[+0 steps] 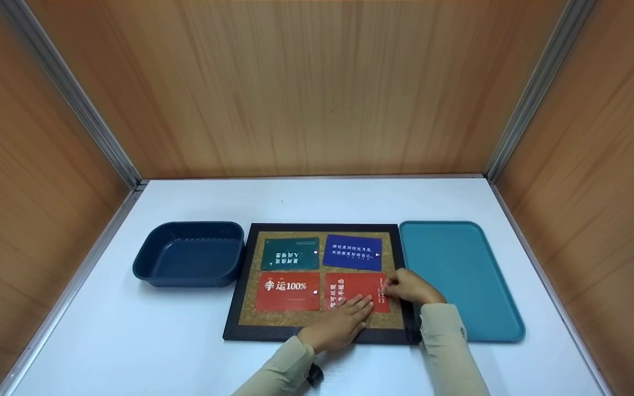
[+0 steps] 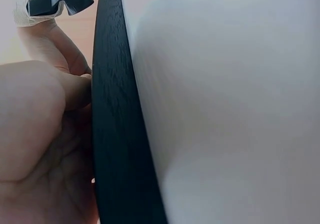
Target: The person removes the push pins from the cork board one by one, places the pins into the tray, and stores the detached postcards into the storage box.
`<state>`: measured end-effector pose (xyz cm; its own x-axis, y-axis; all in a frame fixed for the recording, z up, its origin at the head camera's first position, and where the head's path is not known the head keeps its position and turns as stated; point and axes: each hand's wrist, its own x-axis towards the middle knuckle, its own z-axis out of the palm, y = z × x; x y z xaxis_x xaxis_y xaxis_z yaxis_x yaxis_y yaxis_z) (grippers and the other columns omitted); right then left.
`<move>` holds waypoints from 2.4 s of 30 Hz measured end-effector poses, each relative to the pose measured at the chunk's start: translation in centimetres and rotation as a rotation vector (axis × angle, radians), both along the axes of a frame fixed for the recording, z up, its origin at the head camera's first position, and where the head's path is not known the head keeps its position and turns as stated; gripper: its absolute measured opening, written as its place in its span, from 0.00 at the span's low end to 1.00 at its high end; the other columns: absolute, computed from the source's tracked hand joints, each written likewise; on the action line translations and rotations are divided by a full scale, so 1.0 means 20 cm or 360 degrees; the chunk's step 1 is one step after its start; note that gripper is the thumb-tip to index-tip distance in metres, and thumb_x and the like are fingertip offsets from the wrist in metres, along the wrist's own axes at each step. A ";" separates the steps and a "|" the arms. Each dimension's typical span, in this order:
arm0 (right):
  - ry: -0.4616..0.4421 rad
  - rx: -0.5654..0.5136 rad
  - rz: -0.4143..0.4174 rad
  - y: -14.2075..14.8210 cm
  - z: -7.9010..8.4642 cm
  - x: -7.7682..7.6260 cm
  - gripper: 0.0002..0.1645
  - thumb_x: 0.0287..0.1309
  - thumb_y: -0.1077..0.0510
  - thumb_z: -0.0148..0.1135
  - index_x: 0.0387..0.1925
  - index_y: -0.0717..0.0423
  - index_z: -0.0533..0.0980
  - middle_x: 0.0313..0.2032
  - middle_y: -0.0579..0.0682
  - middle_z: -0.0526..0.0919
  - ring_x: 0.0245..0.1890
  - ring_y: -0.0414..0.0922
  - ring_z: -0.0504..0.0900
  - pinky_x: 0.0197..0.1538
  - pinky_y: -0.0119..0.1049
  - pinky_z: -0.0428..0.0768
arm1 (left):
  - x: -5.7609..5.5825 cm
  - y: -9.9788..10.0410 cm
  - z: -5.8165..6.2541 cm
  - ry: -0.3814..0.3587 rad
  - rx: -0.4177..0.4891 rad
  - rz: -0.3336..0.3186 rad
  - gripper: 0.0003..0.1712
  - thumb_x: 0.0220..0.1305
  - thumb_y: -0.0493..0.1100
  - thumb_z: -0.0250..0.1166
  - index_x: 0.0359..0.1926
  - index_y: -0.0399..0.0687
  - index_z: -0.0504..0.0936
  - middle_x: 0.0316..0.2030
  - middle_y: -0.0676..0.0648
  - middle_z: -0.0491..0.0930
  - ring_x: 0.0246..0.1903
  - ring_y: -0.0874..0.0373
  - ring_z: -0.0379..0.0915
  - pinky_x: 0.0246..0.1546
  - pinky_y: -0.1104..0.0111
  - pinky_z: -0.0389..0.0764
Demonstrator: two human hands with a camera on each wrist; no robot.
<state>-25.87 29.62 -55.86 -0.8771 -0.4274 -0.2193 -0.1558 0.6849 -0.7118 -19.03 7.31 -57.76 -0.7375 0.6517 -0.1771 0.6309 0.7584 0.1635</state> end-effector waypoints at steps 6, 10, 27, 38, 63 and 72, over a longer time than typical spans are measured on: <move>-0.0019 -0.0002 -0.0004 0.00 0.00 0.00 0.09 0.61 0.59 0.60 0.31 0.64 0.79 0.24 0.45 0.75 0.23 0.37 0.69 0.26 0.28 0.69 | 0.00 0.00 0.01 0.0006 0.0017 0.0001 0.28 0.76 0.56 0.37 0.74 0.64 0.53 0.74 0.64 0.49 0.74 0.68 0.42 0.73 0.68 0.52; -0.0012 -0.0005 0.0011 0.00 0.00 0.00 0.09 0.61 0.59 0.60 0.31 0.64 0.79 0.24 0.46 0.75 0.24 0.38 0.69 0.26 0.28 0.69 | 0.00 0.00 0.01 0.0004 0.0029 0.0008 0.28 0.76 0.56 0.36 0.74 0.64 0.53 0.74 0.65 0.49 0.74 0.68 0.41 0.73 0.68 0.52; 0.0026 -0.0036 0.0077 0.01 -0.01 -0.01 0.08 0.61 0.61 0.60 0.30 0.64 0.79 0.23 0.43 0.73 0.22 0.34 0.68 0.25 0.26 0.67 | 0.00 -0.01 0.01 0.0004 0.0024 -0.0002 0.28 0.76 0.57 0.37 0.74 0.65 0.53 0.74 0.65 0.48 0.74 0.68 0.42 0.73 0.68 0.52; -0.0053 -0.0042 0.0031 0.00 -0.01 -0.01 0.10 0.62 0.59 0.60 0.31 0.64 0.79 0.24 0.45 0.74 0.24 0.38 0.70 0.27 0.28 0.70 | 0.00 -0.01 -0.01 -0.0024 0.0057 0.0011 0.29 0.76 0.57 0.37 0.74 0.66 0.52 0.74 0.65 0.48 0.74 0.68 0.41 0.73 0.67 0.51; -0.0116 -0.0049 -0.0112 0.03 -0.01 -0.02 0.16 0.66 0.51 0.57 0.35 0.61 0.78 0.32 0.50 0.79 0.33 0.44 0.73 0.37 0.34 0.72 | 0.01 -0.01 0.01 -0.0055 0.0055 0.0024 0.28 0.77 0.56 0.36 0.74 0.65 0.52 0.74 0.65 0.47 0.74 0.68 0.40 0.74 0.68 0.50; -0.0079 -0.0138 -0.0152 0.05 0.00 -0.03 0.16 0.67 0.52 0.56 0.39 0.63 0.78 0.38 0.53 0.81 0.36 0.42 0.75 0.41 0.31 0.76 | 0.00 -0.01 0.00 -0.0076 0.0070 0.0024 0.28 0.77 0.56 0.36 0.74 0.65 0.52 0.74 0.65 0.47 0.74 0.68 0.40 0.74 0.67 0.49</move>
<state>-26.40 30.71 -55.82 -0.9036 -0.3619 -0.2291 -0.0563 0.6305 -0.7741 -19.02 7.10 -57.67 -0.7388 0.6484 -0.1838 0.6100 0.7593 0.2267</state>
